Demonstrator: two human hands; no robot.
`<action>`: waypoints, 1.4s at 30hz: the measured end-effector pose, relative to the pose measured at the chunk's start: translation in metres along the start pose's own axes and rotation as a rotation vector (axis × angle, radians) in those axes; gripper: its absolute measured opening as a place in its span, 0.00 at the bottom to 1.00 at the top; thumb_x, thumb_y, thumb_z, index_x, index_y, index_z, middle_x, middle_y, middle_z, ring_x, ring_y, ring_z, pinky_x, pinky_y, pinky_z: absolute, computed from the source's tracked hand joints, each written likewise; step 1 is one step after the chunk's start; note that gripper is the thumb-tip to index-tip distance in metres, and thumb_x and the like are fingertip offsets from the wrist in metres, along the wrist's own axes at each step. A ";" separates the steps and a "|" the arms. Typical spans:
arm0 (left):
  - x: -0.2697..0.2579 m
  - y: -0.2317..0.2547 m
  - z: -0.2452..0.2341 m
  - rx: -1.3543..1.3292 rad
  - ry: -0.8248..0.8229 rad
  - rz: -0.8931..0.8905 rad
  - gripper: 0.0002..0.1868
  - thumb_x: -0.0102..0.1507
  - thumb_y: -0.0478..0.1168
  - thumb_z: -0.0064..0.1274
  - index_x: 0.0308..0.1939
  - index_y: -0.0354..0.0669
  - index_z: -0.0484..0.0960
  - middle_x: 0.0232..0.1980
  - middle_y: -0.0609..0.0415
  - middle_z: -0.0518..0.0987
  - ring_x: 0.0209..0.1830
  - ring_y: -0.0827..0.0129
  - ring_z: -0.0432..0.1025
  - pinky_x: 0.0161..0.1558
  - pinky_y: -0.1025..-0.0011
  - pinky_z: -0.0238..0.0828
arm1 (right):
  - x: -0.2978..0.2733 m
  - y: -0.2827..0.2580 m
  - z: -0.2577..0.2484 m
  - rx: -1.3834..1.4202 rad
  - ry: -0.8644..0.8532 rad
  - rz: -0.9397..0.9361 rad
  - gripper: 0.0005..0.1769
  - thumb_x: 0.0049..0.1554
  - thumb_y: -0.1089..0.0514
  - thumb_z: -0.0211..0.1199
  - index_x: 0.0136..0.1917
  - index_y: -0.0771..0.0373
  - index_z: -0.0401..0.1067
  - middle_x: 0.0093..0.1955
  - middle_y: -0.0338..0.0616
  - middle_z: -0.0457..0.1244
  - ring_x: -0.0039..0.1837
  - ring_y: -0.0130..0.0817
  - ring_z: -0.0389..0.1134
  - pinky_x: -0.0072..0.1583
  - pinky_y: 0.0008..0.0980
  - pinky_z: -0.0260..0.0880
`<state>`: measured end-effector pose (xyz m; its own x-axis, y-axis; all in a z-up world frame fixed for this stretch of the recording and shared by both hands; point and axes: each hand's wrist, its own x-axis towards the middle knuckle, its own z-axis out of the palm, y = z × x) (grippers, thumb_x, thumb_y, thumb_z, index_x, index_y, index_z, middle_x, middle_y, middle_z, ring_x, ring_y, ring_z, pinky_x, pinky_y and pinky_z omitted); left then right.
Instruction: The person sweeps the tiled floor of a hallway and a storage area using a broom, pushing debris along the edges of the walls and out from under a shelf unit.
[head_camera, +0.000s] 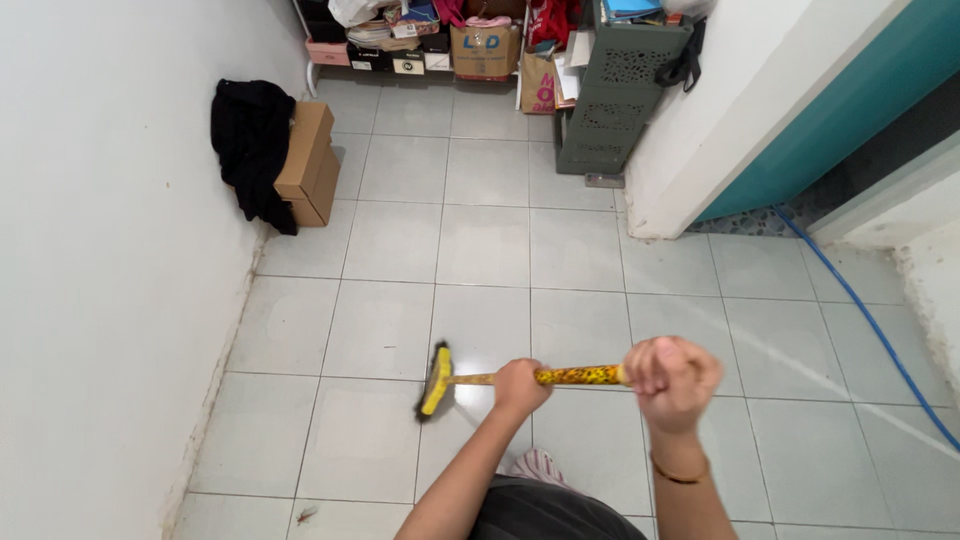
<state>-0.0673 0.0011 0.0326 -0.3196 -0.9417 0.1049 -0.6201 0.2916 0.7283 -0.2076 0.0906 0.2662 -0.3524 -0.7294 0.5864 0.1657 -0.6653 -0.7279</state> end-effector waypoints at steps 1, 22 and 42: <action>-0.001 0.013 -0.003 0.001 -0.002 0.003 0.06 0.53 0.42 0.59 0.26 0.45 0.85 0.31 0.45 0.82 0.36 0.47 0.77 0.40 0.53 0.74 | 0.007 -0.016 0.003 -0.057 -0.032 -0.004 0.26 0.65 0.63 0.50 0.25 0.60 0.54 0.21 0.38 0.51 0.24 0.25 0.50 0.28 0.27 0.54; 0.006 -0.007 0.031 -0.615 -0.126 0.197 0.16 0.66 0.46 0.49 0.53 0.41 0.75 0.49 0.55 0.77 0.50 0.63 0.75 0.46 0.62 0.74 | -0.005 0.051 0.064 -0.387 -0.399 0.123 0.25 0.59 0.63 0.61 0.23 0.65 0.56 0.21 0.39 0.52 0.25 0.27 0.52 0.30 0.29 0.51; 0.004 -0.056 -0.011 0.165 -0.173 -0.261 0.18 0.63 0.52 0.53 0.24 0.46 0.83 0.30 0.47 0.82 0.36 0.51 0.77 0.54 0.53 0.64 | -0.021 0.055 0.018 0.039 -0.225 0.177 0.25 0.64 0.61 0.50 0.25 0.64 0.55 0.23 0.43 0.53 0.26 0.32 0.54 0.32 0.33 0.59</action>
<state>-0.0259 -0.0203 -0.0003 -0.2427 -0.9499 -0.1970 -0.7998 0.0810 0.5948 -0.1745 0.0669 0.2203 -0.1025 -0.8489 0.5186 0.2430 -0.5269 -0.8144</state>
